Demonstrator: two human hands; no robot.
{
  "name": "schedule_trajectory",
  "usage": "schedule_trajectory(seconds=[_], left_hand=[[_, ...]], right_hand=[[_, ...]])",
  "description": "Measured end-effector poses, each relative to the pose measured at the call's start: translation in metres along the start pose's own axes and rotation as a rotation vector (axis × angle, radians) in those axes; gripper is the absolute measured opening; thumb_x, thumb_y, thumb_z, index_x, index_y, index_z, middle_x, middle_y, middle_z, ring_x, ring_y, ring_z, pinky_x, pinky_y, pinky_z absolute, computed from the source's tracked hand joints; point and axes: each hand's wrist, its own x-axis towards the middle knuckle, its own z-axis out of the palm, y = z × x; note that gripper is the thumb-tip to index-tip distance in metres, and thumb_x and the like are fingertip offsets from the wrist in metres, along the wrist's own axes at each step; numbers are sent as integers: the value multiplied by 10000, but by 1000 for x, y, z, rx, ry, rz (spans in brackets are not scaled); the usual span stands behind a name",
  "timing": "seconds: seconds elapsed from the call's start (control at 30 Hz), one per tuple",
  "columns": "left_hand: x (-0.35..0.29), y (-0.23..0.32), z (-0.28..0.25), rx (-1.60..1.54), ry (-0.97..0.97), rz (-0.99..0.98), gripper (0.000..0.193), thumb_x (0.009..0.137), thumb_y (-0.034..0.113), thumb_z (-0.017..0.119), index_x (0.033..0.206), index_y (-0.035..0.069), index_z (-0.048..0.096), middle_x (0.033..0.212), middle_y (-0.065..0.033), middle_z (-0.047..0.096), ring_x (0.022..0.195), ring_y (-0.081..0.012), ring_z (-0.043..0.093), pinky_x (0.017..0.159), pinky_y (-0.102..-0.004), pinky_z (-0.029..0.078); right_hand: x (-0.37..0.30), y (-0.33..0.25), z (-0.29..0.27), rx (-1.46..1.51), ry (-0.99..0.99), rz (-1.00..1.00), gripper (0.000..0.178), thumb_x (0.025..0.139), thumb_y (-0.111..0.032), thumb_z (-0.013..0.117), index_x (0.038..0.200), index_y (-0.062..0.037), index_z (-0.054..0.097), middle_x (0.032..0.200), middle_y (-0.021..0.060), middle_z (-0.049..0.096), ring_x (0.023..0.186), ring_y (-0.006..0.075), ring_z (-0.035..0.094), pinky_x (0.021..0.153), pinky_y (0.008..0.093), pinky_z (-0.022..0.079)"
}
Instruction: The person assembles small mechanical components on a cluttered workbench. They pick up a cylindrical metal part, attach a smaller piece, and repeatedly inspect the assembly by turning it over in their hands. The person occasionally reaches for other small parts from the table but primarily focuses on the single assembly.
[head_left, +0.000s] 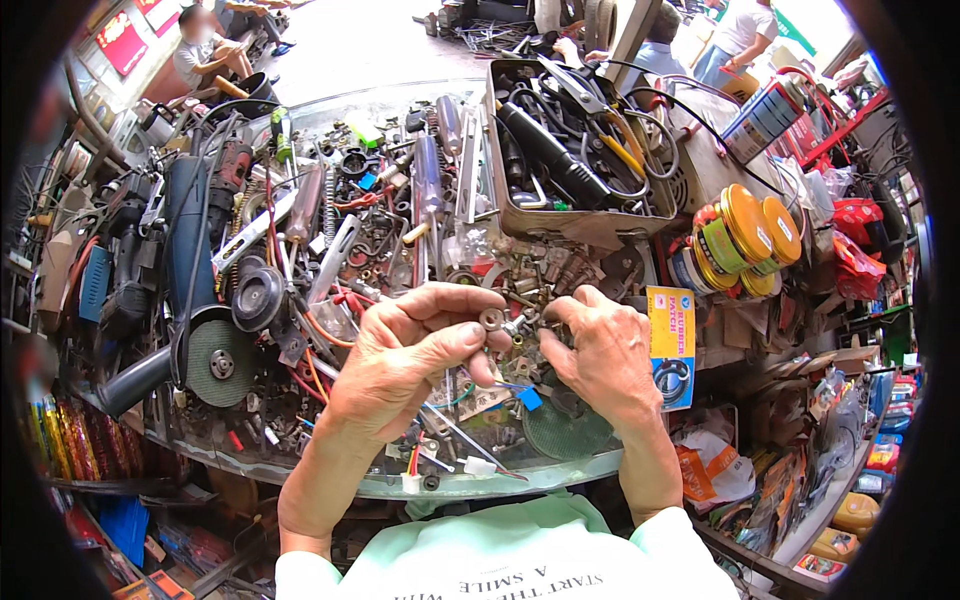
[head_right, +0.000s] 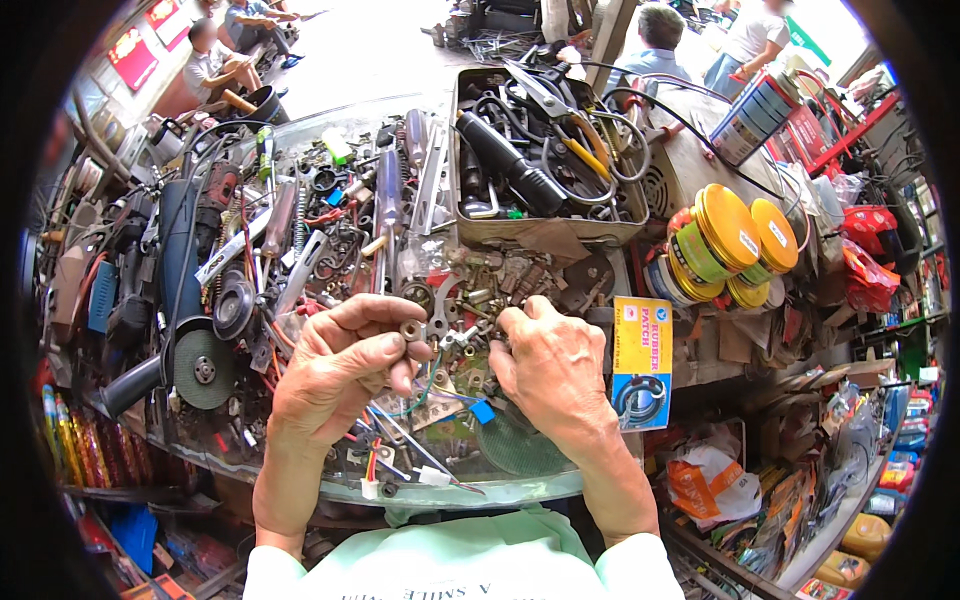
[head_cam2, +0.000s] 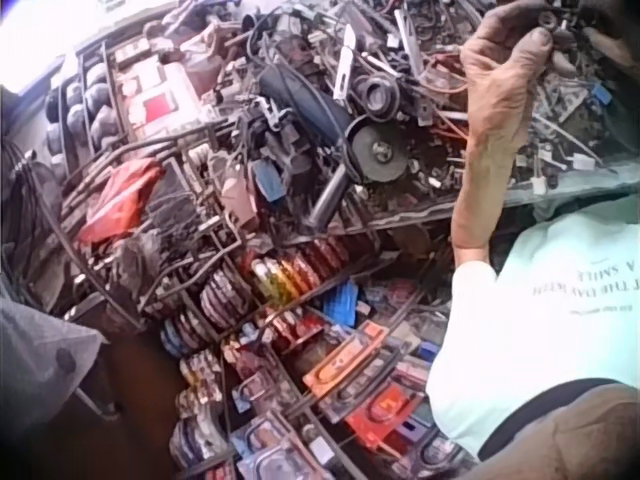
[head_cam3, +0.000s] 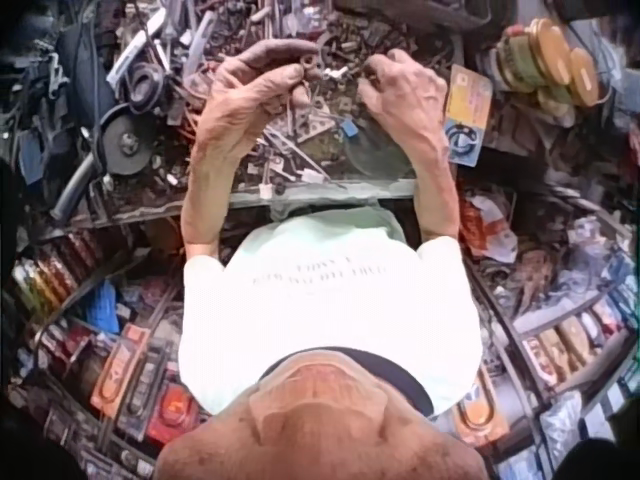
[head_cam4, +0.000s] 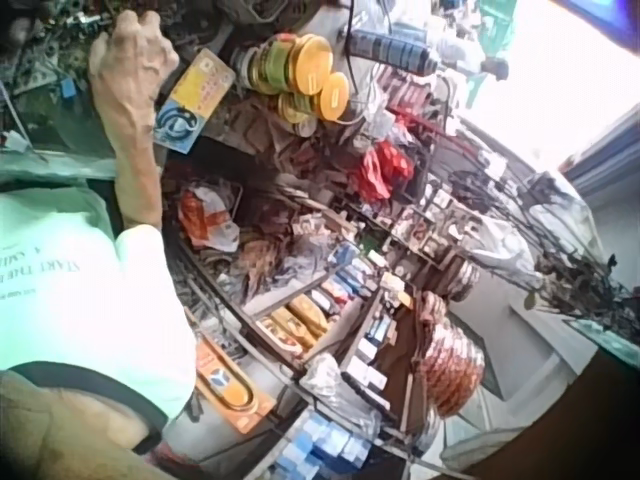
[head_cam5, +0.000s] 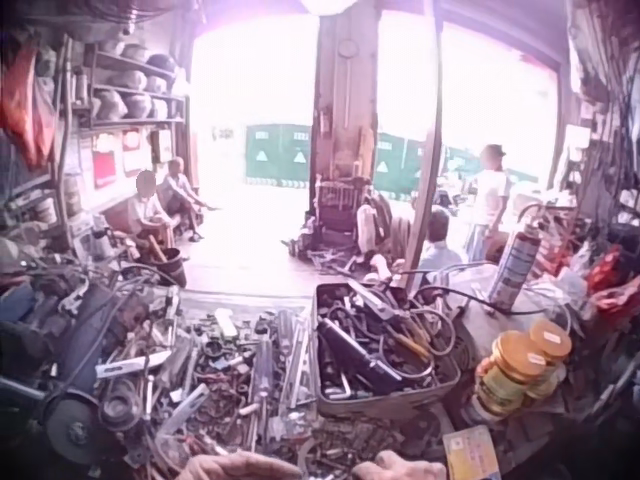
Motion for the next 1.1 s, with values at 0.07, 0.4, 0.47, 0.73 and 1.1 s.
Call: schedule_trajectory(seconds=[0.07, 0.4, 0.47, 0.73, 1.1], left_hand=[[0, 0, 3, -40, -4, -25, 311, 970, 23, 655, 1269, -62, 628, 1053, -182, 734, 792, -160, 721, 754, -290, 598], [2, -6, -4, -252, 4, -99, 192, 1052, 141, 557, 1168, 10, 636, 1047, -207, 727, 725, -188, 720, 759, -334, 591], [2, -7, -4, -257, 7, -101, 192, 1049, 142, 561, 1166, 11, 638, 1045, -215, 732, 706, -184, 718, 754, -333, 591], [3, -6, -2, -248, 109, -97, 144, 1015, 102, 582, 1118, 35, 658, 1061, -236, 741, 706, -165, 734, 706, -306, 591], [2, -17, 0, -194, 111, -123, 254, 929, 25, 691, 1179, -7, 663, 1005, -137, 735, 764, -162, 699, 746, -297, 582]], right_hand=[[0, 2, 2, 25, -4, -37, 182, 801, -193, 765, 944, -86, 731, 838, 116, 603, 755, 332, 659, 667, 438, 513], [-1, -2, 2, 31, 1, 3, 142, 831, -185, 706, 858, -48, 679, 827, 146, 600, 726, 360, 673, 652, 454, 534], [0, -2, 2, 45, -1, 7, 141, 832, -182, 703, 855, -46, 673, 840, 146, 598, 723, 358, 673, 651, 454, 536], [1, -4, 6, 47, 53, -16, 148, 832, -186, 710, 879, -49, 677, 920, 152, 605, 713, 353, 673, 644, 460, 538], [1, -7, 4, 62, -5, -17, 149, 820, -146, 701, 853, -12, 645, 888, 159, 599, 709, 371, 661, 646, 464, 525]])
